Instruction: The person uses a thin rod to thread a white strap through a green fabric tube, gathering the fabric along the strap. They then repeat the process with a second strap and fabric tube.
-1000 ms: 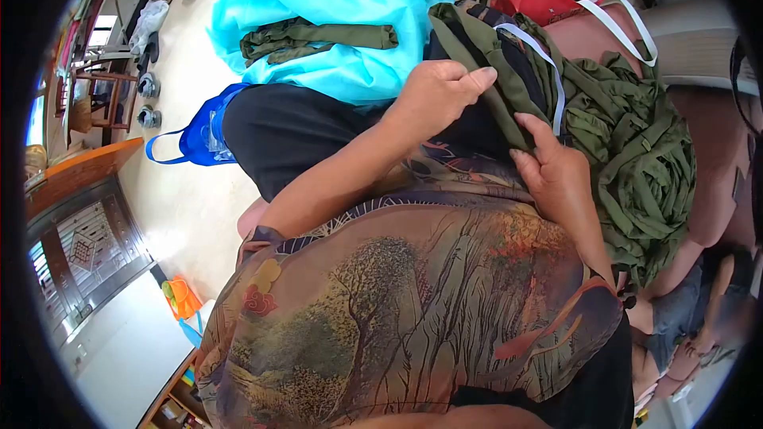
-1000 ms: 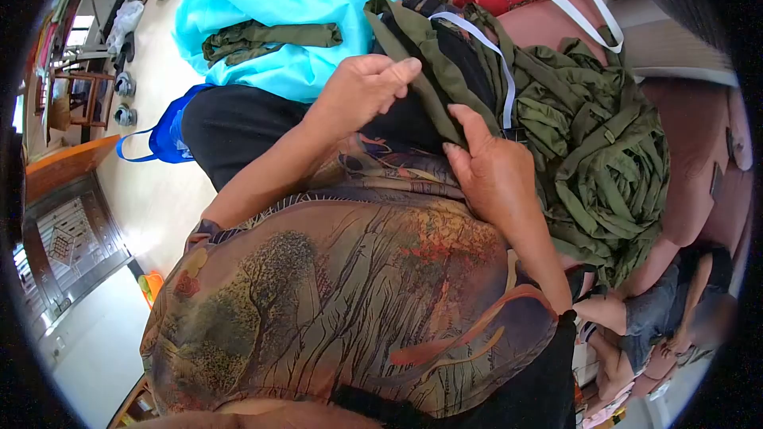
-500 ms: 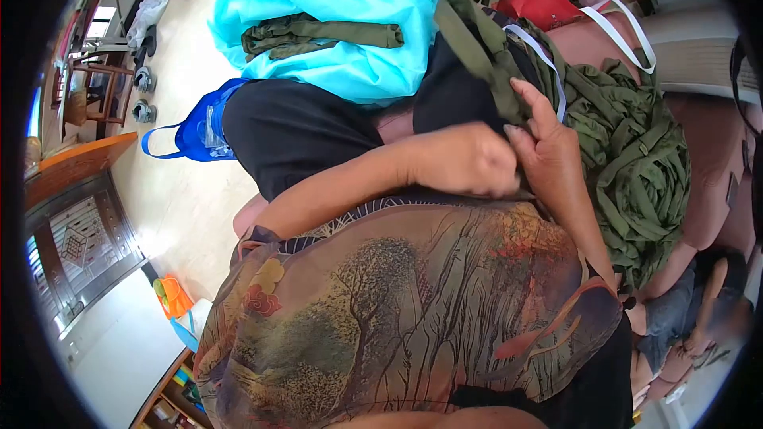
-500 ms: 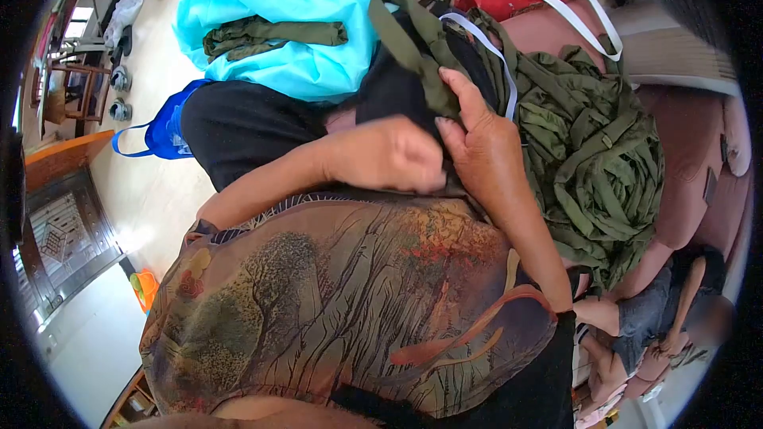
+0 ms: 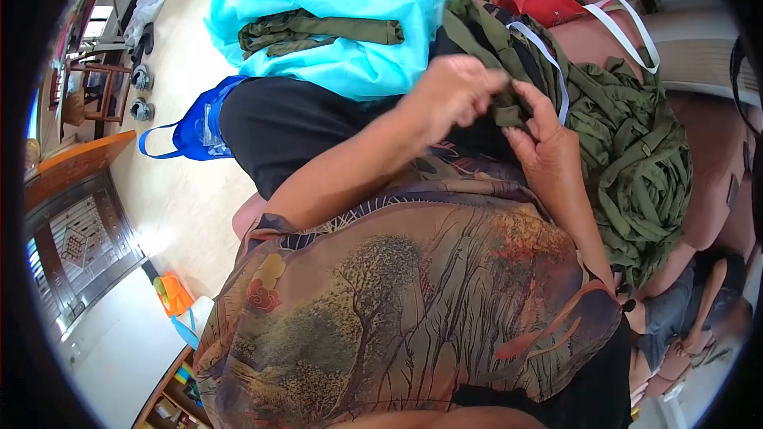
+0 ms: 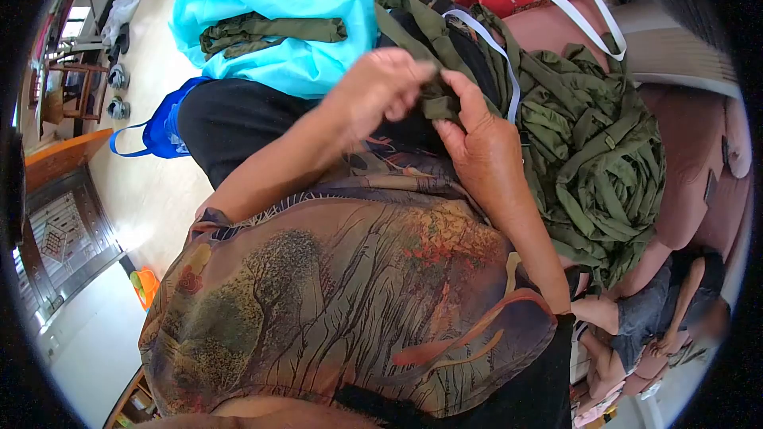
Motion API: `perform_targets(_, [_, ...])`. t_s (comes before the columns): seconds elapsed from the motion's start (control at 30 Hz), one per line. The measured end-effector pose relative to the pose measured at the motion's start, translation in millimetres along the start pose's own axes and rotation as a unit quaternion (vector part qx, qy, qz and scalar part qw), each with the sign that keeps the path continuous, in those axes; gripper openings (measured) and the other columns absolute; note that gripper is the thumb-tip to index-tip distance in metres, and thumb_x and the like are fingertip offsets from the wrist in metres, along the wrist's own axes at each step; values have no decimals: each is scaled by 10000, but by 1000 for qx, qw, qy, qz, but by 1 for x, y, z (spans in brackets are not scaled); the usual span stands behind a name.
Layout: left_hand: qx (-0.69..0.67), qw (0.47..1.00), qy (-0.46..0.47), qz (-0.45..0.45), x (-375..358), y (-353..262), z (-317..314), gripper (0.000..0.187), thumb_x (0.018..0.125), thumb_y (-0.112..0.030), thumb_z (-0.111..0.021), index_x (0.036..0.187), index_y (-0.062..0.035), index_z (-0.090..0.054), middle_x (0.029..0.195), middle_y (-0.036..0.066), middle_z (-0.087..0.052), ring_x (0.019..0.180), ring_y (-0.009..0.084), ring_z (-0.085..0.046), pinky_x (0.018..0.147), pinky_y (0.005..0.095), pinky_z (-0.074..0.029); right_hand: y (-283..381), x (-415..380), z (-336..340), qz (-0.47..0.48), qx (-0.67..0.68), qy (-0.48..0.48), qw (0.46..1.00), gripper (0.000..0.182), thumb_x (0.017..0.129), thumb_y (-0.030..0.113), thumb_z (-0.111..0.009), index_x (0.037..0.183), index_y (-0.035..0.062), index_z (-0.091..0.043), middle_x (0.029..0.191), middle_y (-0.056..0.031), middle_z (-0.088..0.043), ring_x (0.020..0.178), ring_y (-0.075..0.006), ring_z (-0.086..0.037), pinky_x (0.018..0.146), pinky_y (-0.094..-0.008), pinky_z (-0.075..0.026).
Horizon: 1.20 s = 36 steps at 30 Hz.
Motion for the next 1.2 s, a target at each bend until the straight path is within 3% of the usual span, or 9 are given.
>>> perform_targets(0.2, [100, 990, 75, 70, -9, 11, -12, 233, 911, -207, -689, 753, -74, -581, 605, 10, -555, 441, 77, -452, 393, 208, -314, -4, 4, -4, 67, 15, -28, 997, 397, 821, 37, -668, 1199, 110, -570, 918, -206, -660, 818, -381, -668, 674, -397, -526])
perform_targets(0.23, [123, 987, 84, 55, -7, 13, -9, 275, 902, -286, -698, 789, -52, -610, 611, 23, -568, 436, 75, -454, 386, 209, -320, -6, 3, -2, 83, -2, -30, 996, 364, 817, 37, -669, 1165, 100, -588, 912, -203, -662, 814, -377, -670, 670, -394, -527])
perform_targets(0.33, [98, 995, -35, 7, -3, -6, 9, 379, 887, -387, -698, 815, -23, -619, 604, 25, -557, 429, 76, -449, 383, 217, -328, -14, -2, 6, 51, -53, -21, 997, 281, 815, 45, -671, 1088, 85, -615, 894, -189, -669, 799, -363, -675, 656, -385, -530])
perform_targets(0.37, [72, 995, -63, -15, 3, -9, 19, 461, 873, -456, -692, 827, -3, -616, 594, 25, -545, 422, 81, -443, 381, 223, -328, -12, -5, 6, 61, -47, -28, 997, 283, 816, 48, -670, 1090, 88, -615, 888, -186, -670, 794, -360, -676, 651, -386, -530])
perform_targets(0.57, [-4, 998, -52, -34, 18, -5, 22, 307, 956, -291, -620, 773, -48, -581, 600, 8, -535, 436, 73, -407, 398, 216, -306, -10, -13, 5, 45, -24, -29, 998, 345, 822, 51, -665, 1157, 96, -593, 930, -192, -671, 809, -365, -675, 666, -390, -534])
perform_targets(0.8, [171, 982, 77, -24, -3, 11, -27, 291, 966, -282, -591, 776, -62, -600, 600, -7, -534, 460, 60, -429, 411, 203, -327, -14, -8, 3, 6, 22, -27, 999, 472, 832, 18, -637, 1288, 94, -543, 1068, -213, -655, 946, -364, -674, 778, -358, -535])
perform_targets(0.9, [192, 971, 115, 84, -14, 7, -21, 347, 943, -355, -620, 763, -59, -598, 580, -12, -519, 446, 59, -428, 403, 202, -330, -22, -14, 5, 16, 39, -24, 999, 453, 835, 3, -625, 1276, 86, -562, 1102, -202, -659, 984, -333, -682, 815, -336, -529])
perform_targets(1.03, [185, 979, -73, -34, 0, -18, 13, 443, 898, -468, -650, 747, -55, -598, 573, -10, -524, 436, 52, -425, 391, 205, -323, -26, -19, 13, 27, 45, -41, 998, 435, 825, -8, -619, 1249, 81, -587, 1108, -186, -669, 975, -301, -693, 814, -322, -529])
perform_targets(1.2, [231, 960, -64, -148, 13, -21, 6, 348, 933, -303, -639, 674, -79, -577, 590, -29, -524, 505, 47, -436, 450, 216, -340, -27, -20, 10, 12, -1, -19, 1000, 450, 806, 11, -634, 1246, 93, -588, 1073, -187, -671, 903, -339, -690, 754, -347, -539])
Point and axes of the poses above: each hand's wrist, its own x-axis towards the middle knuckle, its own z-axis out of the back of the hand, y = z × x, the point moved 6 cm from there along x, towards the middle knuckle
